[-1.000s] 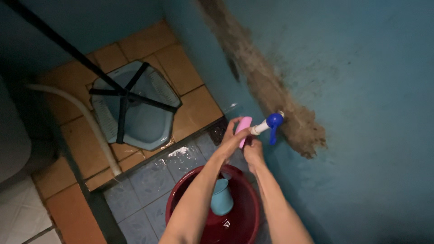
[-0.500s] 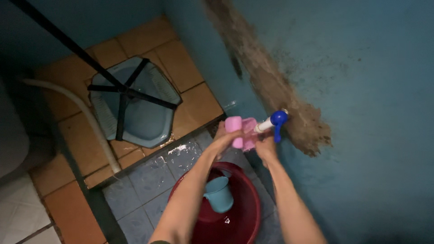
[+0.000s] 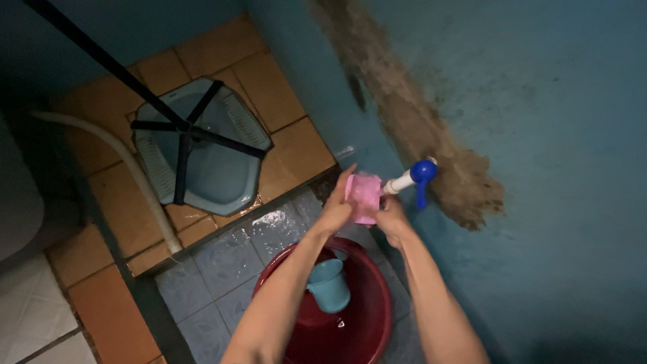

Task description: The person scrubs a dark plastic cup with a toothbrush under a running tap, rinses it, and places it on a wall-mounted rack. They then retrieve a pink plastic container, scrub it with a green sponge, rinse it, and place it on the same rack.

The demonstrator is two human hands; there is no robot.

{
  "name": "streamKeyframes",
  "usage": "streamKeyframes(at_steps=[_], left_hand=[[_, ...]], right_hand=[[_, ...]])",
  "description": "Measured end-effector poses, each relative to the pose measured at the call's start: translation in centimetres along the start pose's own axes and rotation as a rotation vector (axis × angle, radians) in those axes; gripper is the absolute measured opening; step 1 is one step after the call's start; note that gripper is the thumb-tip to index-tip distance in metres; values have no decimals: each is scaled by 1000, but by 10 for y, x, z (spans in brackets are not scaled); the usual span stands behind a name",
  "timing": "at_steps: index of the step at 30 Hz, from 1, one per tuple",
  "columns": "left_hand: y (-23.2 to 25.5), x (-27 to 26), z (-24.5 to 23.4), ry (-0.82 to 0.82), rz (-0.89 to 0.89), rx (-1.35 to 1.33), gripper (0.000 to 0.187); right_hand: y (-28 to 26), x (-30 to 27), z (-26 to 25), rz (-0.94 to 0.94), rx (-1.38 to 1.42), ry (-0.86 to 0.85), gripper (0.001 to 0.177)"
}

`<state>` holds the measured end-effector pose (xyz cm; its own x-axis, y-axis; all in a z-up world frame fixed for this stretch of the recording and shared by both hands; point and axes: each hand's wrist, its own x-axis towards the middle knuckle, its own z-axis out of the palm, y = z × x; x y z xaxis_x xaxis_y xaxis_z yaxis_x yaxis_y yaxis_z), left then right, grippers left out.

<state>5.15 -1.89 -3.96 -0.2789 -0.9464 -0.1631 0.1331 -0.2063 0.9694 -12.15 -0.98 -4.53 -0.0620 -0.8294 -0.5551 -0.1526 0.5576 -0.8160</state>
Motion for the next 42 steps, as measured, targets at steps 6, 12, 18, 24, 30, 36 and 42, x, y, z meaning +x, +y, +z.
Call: streamKeyframes(at_steps=[6, 12, 18, 24, 30, 36, 42], left_hand=[[28, -9, 21, 249, -223, 57, 66], [14, -2, 15, 249, -218, 507, 41], [-28, 10, 24, 336, 75, 49, 46], [-51, 12, 16, 488, -372, -172, 35], [-16, -9, 19, 259, -272, -510, 37], [14, -9, 33, 378, -337, -332, 60], [-4, -1, 41, 492, -166, -466, 65]], right_hand=[[35, 19, 17, -81, -376, 352, 21], [-1, -2, 18, 97, 143, 189, 51], [42, 21, 12, -333, -225, 349, 45], [-5, -14, 22, -35, 408, 248, 79], [15, 7, 20, -178, 71, 310, 46], [37, 15, 12, -182, 152, 143, 32], [-27, -67, 2, -423, -335, 611, 22]])
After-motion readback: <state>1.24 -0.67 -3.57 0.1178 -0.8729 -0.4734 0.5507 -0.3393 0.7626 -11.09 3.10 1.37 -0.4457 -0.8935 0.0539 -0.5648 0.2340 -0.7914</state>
